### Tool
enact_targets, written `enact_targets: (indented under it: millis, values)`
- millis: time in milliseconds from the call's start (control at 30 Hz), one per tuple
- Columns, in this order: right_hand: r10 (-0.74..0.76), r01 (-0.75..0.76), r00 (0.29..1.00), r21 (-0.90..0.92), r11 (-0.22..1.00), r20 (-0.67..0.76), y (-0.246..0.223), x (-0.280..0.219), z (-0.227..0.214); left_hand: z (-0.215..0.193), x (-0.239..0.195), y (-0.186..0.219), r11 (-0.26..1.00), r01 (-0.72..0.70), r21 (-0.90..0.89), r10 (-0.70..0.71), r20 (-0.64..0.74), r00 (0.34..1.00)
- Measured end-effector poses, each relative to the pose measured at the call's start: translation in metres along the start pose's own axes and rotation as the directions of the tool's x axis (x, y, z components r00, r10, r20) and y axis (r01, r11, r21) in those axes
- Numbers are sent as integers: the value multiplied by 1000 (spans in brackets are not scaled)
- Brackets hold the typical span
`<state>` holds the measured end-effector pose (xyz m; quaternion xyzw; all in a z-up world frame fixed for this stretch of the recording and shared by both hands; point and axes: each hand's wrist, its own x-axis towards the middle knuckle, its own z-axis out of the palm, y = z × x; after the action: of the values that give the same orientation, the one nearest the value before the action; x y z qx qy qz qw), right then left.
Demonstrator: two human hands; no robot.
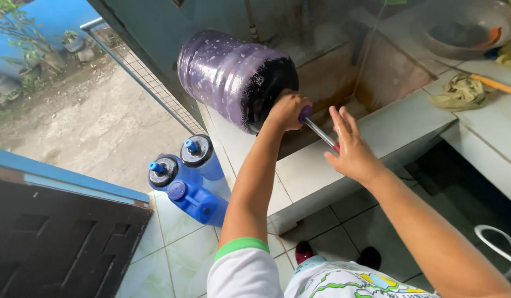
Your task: Cleaning a large purple water jug inside a sink using a scrub pad and a long-handled brush.
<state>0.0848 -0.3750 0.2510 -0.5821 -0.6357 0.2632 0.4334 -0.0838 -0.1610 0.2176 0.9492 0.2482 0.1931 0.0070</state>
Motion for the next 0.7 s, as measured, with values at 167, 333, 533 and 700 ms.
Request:
enact_targets:
  millis: [167,333,533,700]
  values:
    - [-125,146,989,-634,760,78,18,-13,-9,4,-2,-13,1000,-5,-6,5,-31,1000]
    - [69,-18,997,-719,695,42,35,25,28,7,0,23,992,41,-117,-42,-8,999]
    - [58,18,996,-791,611,68,44,70,22,36,-13,35,999,-19,-39,13,-129,992]
    - [506,-683,727,566,462,464,229,39,85,67,-52,36,986,-16,-165,-31,-281,959]
